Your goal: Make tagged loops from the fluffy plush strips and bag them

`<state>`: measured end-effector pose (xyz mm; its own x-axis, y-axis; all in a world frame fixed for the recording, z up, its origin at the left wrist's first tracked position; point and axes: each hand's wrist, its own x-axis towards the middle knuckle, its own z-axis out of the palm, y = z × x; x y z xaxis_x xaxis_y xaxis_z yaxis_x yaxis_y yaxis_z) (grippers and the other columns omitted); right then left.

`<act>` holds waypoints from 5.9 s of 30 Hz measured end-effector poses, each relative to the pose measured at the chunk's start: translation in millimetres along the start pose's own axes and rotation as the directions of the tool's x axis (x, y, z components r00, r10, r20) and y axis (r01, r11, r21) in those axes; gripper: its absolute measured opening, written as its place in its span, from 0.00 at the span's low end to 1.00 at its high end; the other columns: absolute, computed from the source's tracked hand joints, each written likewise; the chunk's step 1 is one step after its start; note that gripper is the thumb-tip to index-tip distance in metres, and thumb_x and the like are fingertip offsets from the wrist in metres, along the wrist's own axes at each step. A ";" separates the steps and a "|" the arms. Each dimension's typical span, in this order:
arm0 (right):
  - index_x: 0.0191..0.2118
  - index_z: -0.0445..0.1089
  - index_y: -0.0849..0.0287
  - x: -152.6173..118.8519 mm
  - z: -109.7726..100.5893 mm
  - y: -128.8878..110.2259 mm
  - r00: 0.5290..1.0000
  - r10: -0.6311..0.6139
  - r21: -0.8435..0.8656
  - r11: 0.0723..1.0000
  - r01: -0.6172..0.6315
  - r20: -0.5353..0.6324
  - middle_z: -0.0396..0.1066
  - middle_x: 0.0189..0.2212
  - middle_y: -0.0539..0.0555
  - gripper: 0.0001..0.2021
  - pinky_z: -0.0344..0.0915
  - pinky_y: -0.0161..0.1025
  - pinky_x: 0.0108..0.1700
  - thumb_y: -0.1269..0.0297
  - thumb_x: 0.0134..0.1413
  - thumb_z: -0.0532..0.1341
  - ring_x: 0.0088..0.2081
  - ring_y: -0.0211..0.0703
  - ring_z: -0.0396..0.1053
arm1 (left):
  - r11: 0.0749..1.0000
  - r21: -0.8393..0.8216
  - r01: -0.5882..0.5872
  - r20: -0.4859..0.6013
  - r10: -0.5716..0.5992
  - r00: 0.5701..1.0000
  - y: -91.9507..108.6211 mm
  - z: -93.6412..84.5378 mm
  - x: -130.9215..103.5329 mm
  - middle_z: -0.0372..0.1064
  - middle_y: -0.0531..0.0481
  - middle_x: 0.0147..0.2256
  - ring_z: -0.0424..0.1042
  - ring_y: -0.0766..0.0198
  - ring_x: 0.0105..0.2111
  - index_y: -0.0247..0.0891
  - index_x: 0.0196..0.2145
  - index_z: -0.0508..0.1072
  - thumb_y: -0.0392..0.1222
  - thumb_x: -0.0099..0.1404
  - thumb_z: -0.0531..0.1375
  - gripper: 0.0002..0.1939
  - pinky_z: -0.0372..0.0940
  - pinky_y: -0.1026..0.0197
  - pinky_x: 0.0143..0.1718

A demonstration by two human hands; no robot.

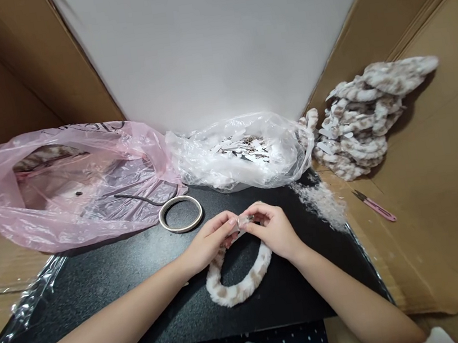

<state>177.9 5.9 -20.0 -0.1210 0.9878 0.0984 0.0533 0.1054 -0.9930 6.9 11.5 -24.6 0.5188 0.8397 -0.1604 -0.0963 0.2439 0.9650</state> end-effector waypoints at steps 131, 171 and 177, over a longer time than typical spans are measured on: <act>0.23 0.72 0.60 2.3 -3.0 -0.6 0.962 0.137 0.063 0.986 -0.156 0.238 0.67 0.21 0.48 0.18 0.62 0.35 0.31 0.48 0.44 0.68 0.25 0.36 0.64 | 1.000 0.005 -0.018 -0.112 0.018 0.994 -1.7 4.9 -2.3 0.64 0.54 0.24 0.62 0.68 0.26 0.34 0.28 0.70 0.54 0.58 0.63 0.18 0.59 0.66 0.29; 0.42 0.75 0.55 10.8 -16.8 7.0 0.971 -0.138 -0.119 0.986 0.116 -0.195 0.72 0.40 0.55 0.12 0.65 0.39 0.41 0.59 0.52 0.64 0.37 0.43 0.68 | 0.981 -0.142 0.132 -0.052 -0.141 0.989 -3.0 1.8 -0.5 0.77 0.44 0.39 0.73 0.52 0.42 0.35 0.37 0.77 0.52 0.61 0.57 0.18 0.63 0.52 0.50; 0.37 0.76 0.55 7.9 -9.5 4.7 0.992 -0.125 -0.045 0.991 0.126 0.011 0.72 0.33 0.53 0.07 0.65 0.39 0.39 0.61 0.56 0.62 0.35 0.42 0.68 | 0.994 0.109 0.029 0.033 -0.033 0.999 4.7 1.7 -7.6 0.72 0.45 0.48 0.65 0.51 0.53 0.41 0.47 0.75 0.53 0.65 0.56 0.19 0.55 0.51 0.58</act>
<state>186.5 15.2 -23.3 -0.1377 0.9655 0.2211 0.0819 0.2336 -0.9689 4.0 5.5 -18.5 0.5496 0.8147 -0.1850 0.0116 0.2140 0.9768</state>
